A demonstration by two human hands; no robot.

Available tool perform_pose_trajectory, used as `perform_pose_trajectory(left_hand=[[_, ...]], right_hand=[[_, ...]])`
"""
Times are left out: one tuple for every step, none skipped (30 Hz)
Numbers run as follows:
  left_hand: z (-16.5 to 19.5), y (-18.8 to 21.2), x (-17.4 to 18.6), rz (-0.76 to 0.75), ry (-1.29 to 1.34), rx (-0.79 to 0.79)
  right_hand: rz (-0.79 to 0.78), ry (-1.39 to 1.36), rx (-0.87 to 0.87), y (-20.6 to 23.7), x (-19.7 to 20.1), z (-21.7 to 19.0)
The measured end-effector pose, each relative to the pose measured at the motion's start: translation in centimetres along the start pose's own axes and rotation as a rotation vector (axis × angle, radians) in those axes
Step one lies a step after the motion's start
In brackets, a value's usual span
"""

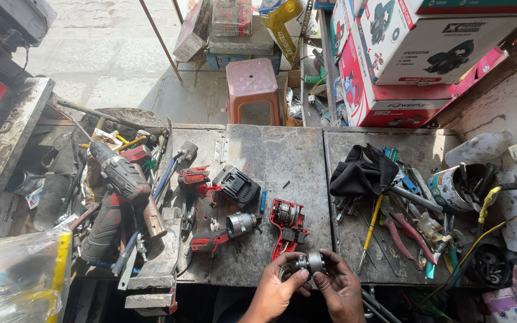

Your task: The person disassembles a red cordless power drill on a cluttered workbench, separating the chuck and gear housing from the motor body and handling small internal parts. They reposition the drill body, work on the chuck assembly by hand, and finally hold the reassembled drill with its battery pack.

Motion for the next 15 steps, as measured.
perform_pose_trajectory(left_hand=[[-0.1,0.0,0.0,0.005,0.004,0.013],[-0.2,0.4,0.0,0.011,0.007,0.029],[-0.4,0.5,-0.1,0.018,0.011,0.044],[-0.2,0.8,-0.2,0.022,-0.019,0.019],[-0.1,0.9,-0.2,0.026,-0.049,-0.004],[0.6,0.8,0.0,0.028,-0.081,-0.026],[0.2,1.0,-0.3,0.046,-0.112,-0.032],[0.2,0.8,-0.4,0.065,-0.142,-0.039],[0.3,1.1,-0.4,0.085,-0.172,-0.046],[0.2,1.2,-0.5,0.079,-0.178,-0.052],[0.1,1.4,-0.3,0.072,-0.183,-0.057],[-0.2,1.8,-0.2,0.066,-0.191,-0.062],[-0.3,1.8,0.0,0.07,-0.175,-0.044],[-0.4,2.1,0.2,0.074,-0.159,-0.025],[-0.5,2.3,0.3,0.075,-0.141,-0.004]], right_hand=[[-0.001,-0.006,0.006,-0.1,0.2,0.2],[-0.001,-0.012,0.01,0.2,0.1,0.5],[-0.001,-0.018,0.013,0.2,0.4,0.7],[-0.001,-0.017,0.016,0.3,0.4,0.7],[-0.001,-0.016,0.019,0.3,0.4,0.9],[0.003,-0.016,0.021,-0.1,0.0,0.7],[0.001,-0.063,-0.007,0.1,0.3,0.9],[-0.001,-0.109,-0.034,-0.1,0.4,1.0],[-0.005,-0.155,-0.062,0.1,0.4,1.2],[-0.002,-0.17,-0.076,0.2,0.4,1.3],[0.002,-0.183,-0.09,0.4,0.4,1.4],[0.006,-0.199,-0.104,0.9,0.5,1.7],[0.006,-0.166,-0.097,1.0,0.4,1.7],[0.007,-0.132,-0.091,1.4,0.3,1.8],[0.01,-0.097,-0.085,1.7,0.3,1.8]])
Point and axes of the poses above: each hand's wrist, its own y-axis away from the middle knuckle, its own x-axis out of the back of the hand, z = x × y, the point moved 3 cm from there along -y, towards the middle knuckle, and after that the axes turned 8 degrees about z, right-handed, at the moved point
